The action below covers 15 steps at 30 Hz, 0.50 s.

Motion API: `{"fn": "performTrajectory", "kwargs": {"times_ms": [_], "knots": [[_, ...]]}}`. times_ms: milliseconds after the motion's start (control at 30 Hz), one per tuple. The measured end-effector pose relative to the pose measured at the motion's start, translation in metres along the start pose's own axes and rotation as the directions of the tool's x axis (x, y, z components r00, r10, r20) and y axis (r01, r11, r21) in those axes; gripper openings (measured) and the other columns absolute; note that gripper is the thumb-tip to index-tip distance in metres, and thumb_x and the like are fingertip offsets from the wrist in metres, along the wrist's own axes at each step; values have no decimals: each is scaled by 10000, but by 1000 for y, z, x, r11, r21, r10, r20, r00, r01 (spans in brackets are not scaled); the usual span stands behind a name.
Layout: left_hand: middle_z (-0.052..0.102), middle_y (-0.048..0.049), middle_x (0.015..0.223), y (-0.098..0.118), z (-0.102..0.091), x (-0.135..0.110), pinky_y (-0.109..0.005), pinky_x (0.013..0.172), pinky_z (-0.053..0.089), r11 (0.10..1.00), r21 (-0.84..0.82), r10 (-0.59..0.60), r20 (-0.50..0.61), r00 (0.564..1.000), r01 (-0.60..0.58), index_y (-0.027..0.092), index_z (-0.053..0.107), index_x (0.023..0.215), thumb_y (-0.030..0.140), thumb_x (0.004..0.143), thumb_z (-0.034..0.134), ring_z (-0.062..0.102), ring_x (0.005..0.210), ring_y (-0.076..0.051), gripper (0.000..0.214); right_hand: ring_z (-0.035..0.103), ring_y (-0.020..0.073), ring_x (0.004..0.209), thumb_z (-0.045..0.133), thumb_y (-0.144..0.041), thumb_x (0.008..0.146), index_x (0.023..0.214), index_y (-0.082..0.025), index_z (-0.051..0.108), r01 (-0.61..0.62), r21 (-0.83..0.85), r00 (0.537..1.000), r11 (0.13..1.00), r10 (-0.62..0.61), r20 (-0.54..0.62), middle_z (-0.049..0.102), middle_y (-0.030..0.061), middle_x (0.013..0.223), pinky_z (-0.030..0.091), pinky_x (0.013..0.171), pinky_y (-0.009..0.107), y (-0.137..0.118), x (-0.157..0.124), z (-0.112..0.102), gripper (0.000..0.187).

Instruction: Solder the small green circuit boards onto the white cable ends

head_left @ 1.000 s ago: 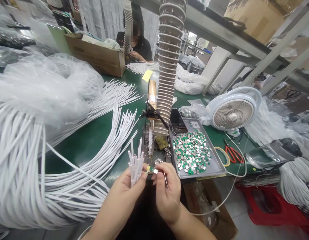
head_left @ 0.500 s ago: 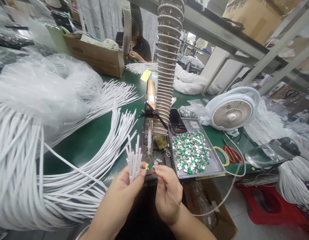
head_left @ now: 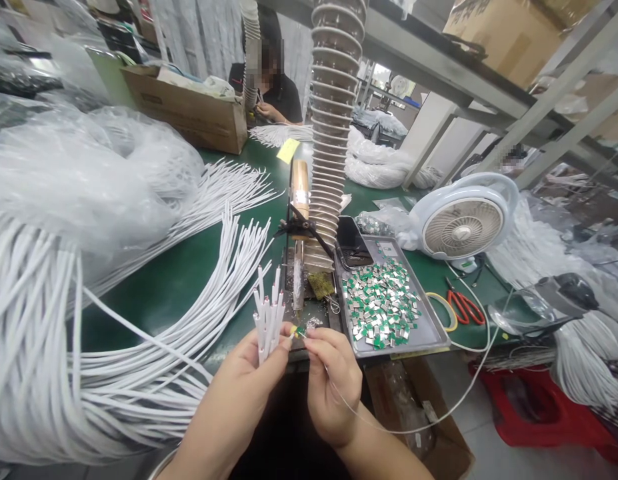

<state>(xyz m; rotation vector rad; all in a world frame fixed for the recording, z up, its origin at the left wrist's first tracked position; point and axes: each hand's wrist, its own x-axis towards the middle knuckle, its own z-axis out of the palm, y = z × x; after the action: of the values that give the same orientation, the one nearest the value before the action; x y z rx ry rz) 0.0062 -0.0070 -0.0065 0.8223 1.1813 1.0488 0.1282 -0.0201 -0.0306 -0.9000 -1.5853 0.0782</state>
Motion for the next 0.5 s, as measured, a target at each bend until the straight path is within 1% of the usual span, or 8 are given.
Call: {"fn": "performTrajectory", "kwargs": {"times_ms": [67,333,500], "knots": [[363,103,497,1,0,1,-218,634,385,1000,-11,-10,25,1000,10,219,646,868,353,739,688,502,643,-141,190,642,159,937,468,-14,870,1074,-152,598,7,-13,1000,1000,-7,-5,625,105,977,575,816,280,0,2,1,278],[351,108,492,8,6,2,-222,572,361,1000,-3,-10,-4,1000,10,208,617,830,345,731,683,464,575,-131,181,661,175,893,464,-61,890,1087,-206,601,-7,-51,1000,999,5,-30,629,89,963,599,760,317,1,4,4,280],[358,102,496,10,6,1,-239,549,350,1000,8,-3,-13,1000,3,193,634,897,322,726,678,460,560,-139,219,660,180,896,468,-67,890,1091,-210,598,-11,-71,1000,997,9,-22,627,89,963,602,758,322,0,4,3,279]]}}
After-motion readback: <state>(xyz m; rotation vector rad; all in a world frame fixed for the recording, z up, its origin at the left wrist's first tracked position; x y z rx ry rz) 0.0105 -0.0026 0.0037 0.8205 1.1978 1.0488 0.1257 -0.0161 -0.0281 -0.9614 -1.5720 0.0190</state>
